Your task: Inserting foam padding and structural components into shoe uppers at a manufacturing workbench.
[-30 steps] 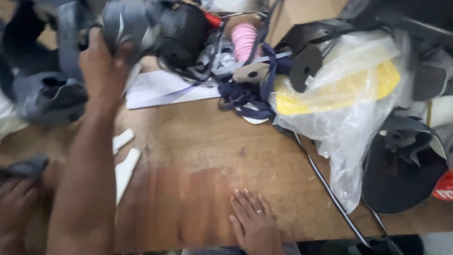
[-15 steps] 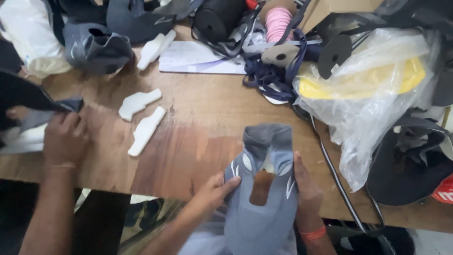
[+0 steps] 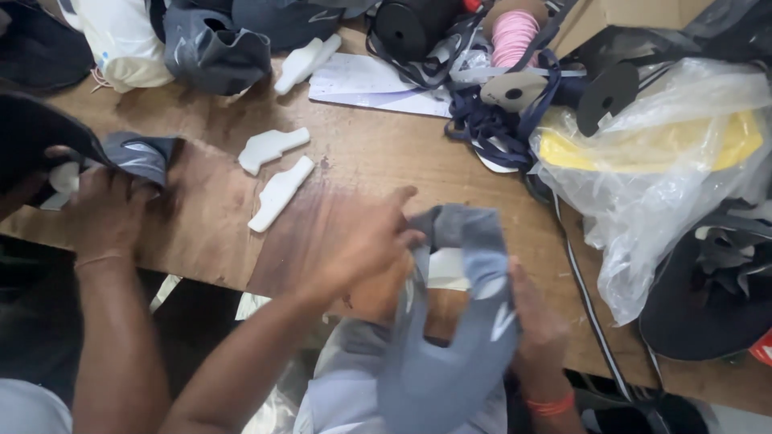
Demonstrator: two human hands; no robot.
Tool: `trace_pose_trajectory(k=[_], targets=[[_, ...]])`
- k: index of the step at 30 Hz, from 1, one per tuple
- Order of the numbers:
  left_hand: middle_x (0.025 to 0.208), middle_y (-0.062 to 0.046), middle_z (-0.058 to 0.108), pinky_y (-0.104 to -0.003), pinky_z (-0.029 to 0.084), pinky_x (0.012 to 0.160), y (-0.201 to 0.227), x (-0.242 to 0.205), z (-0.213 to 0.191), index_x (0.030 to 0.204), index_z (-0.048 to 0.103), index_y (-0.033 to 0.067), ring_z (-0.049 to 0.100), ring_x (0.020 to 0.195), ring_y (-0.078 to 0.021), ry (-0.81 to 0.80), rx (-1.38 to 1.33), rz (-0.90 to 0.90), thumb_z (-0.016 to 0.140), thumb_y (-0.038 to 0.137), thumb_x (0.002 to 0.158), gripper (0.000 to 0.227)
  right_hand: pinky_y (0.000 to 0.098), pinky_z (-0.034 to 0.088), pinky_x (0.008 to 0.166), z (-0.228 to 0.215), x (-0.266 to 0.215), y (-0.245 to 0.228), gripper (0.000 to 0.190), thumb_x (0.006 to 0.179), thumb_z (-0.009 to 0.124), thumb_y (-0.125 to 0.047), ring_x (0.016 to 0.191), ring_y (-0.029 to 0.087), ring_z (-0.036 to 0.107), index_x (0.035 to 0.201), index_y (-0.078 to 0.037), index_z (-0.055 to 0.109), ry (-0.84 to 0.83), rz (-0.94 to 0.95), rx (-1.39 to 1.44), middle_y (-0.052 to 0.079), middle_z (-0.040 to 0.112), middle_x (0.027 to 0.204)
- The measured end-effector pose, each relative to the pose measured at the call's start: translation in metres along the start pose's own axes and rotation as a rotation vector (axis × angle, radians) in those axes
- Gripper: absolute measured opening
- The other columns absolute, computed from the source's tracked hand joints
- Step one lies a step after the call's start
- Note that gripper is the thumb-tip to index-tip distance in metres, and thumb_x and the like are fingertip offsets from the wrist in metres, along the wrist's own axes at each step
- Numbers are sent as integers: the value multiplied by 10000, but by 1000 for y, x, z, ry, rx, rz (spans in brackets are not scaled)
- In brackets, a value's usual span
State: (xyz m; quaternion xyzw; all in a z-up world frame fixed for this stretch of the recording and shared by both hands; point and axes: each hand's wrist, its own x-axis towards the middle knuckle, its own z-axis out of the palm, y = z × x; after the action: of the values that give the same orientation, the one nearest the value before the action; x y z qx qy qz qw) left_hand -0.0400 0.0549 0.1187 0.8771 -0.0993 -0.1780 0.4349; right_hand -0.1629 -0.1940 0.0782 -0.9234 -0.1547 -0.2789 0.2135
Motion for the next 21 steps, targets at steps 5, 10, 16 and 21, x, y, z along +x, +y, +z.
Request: trace_pose_trajectory(k=[5, 10, 16, 21], targets=[[1126, -190, 700, -471, 529, 884, 0, -11, 0, 1500, 478, 113, 678, 1041, -366, 134, 174, 140, 762, 173, 843, 719, 400, 573, 845, -11, -1, 4, 604, 901, 676, -118, 1073, 335, 726, 1473, 14, 537, 25, 49, -13, 193, 657, 1365], [1308, -250, 600, -468, 510, 935, 19, -15, 15, 1414, 531, 52, 586, 1180, -409, 220, 243, 740, 750, 141, 792, 666, 393, 570, 802, -14, 13, -6, 607, 866, 671, -83, 1084, 359, 732, 1454, 11, 553, -57, 10, 26, 215, 666, 1360], [1339, -118, 656, -424, 571, 843, 61, -15, -13, 1177, 703, 100, 691, 1063, -337, -39, 366, 870, 634, 77, 914, 273, 398, 591, 873, -5, 36, 8, 529, 878, 665, -46, 1122, 356, 729, 1401, -12, 596, -144, -121, 143, 203, 689, 1306], [1110, -75, 738, -340, 623, 931, 84, -55, -23, 1041, 718, 75, 754, 1064, -265, 238, -220, 1022, 555, 0, 920, 216, 498, 531, 733, 57, 32, 71, 277, 917, 667, -85, 937, 424, 711, 1188, -40, 704, -97, 58, 117, 213, 731, 1051]])
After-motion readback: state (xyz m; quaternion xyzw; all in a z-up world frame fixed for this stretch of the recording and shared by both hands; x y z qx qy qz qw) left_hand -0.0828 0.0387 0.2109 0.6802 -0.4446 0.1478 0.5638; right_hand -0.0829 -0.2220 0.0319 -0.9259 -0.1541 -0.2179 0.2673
